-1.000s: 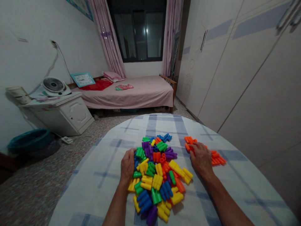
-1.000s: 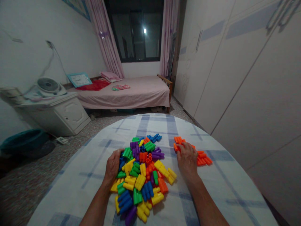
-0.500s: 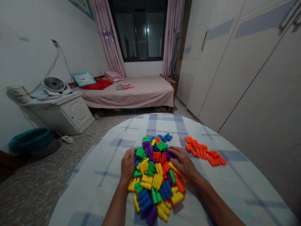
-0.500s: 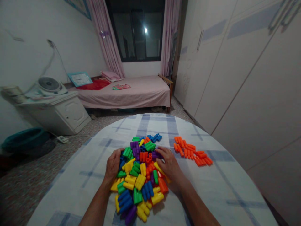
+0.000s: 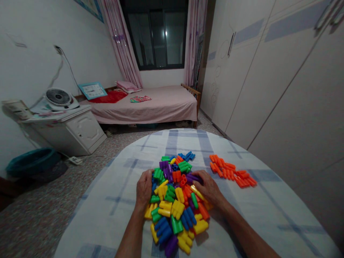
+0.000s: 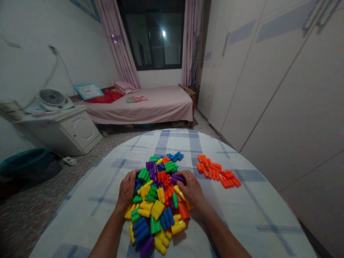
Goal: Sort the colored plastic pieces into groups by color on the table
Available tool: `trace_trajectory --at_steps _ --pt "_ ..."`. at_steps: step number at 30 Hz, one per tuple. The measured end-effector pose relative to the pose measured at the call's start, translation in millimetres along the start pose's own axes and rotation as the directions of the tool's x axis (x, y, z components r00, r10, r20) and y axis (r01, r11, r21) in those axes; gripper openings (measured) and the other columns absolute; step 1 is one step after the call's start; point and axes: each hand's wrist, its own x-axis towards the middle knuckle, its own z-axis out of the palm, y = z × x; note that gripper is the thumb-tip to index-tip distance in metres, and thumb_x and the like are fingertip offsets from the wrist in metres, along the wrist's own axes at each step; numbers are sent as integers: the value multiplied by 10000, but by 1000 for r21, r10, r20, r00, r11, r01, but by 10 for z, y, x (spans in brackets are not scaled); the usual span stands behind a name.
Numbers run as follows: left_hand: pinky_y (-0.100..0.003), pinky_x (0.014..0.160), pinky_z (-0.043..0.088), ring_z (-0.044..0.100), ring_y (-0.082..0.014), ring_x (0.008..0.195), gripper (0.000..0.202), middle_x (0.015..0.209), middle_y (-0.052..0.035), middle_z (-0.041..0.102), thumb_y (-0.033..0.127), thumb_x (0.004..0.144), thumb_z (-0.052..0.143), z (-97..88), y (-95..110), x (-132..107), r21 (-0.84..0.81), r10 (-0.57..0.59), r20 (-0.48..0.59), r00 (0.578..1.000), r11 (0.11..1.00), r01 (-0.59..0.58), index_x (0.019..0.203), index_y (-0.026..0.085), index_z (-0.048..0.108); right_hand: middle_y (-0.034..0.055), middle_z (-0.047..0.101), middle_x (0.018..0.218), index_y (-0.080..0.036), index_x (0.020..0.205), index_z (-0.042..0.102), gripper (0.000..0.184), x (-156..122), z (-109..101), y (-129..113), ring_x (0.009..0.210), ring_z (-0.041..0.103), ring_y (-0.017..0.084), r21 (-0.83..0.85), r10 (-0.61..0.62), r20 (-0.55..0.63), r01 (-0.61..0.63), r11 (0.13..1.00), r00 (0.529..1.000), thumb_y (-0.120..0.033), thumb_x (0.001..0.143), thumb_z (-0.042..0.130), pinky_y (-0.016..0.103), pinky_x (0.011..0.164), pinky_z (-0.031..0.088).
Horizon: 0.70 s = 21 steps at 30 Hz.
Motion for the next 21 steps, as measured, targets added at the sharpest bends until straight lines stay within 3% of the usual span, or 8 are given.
trace_trajectory --at_steps 11,21 --pt "-337 875 438 586 -204 952 435 975 -76 661 484 877 338 -3 10 5 -8 4 7 1000 1000 -4 936 185 649 37 611 924 -212 930 595 181 6 -10 -41 851 582 177 -88 27 -67 -32 996 997 -237 793 479 318 783 463" --pt "-338 868 445 589 -206 953 447 974 -80 661 488 877 332 -4 43 2 -6 -4 -2 1000 1000 4 938 180 650 67 636 1000 -195 1002 600 252 17 -7 92 946 580 199 -158 51 -159 -76 985 986 -286 859 414 356 865 449"
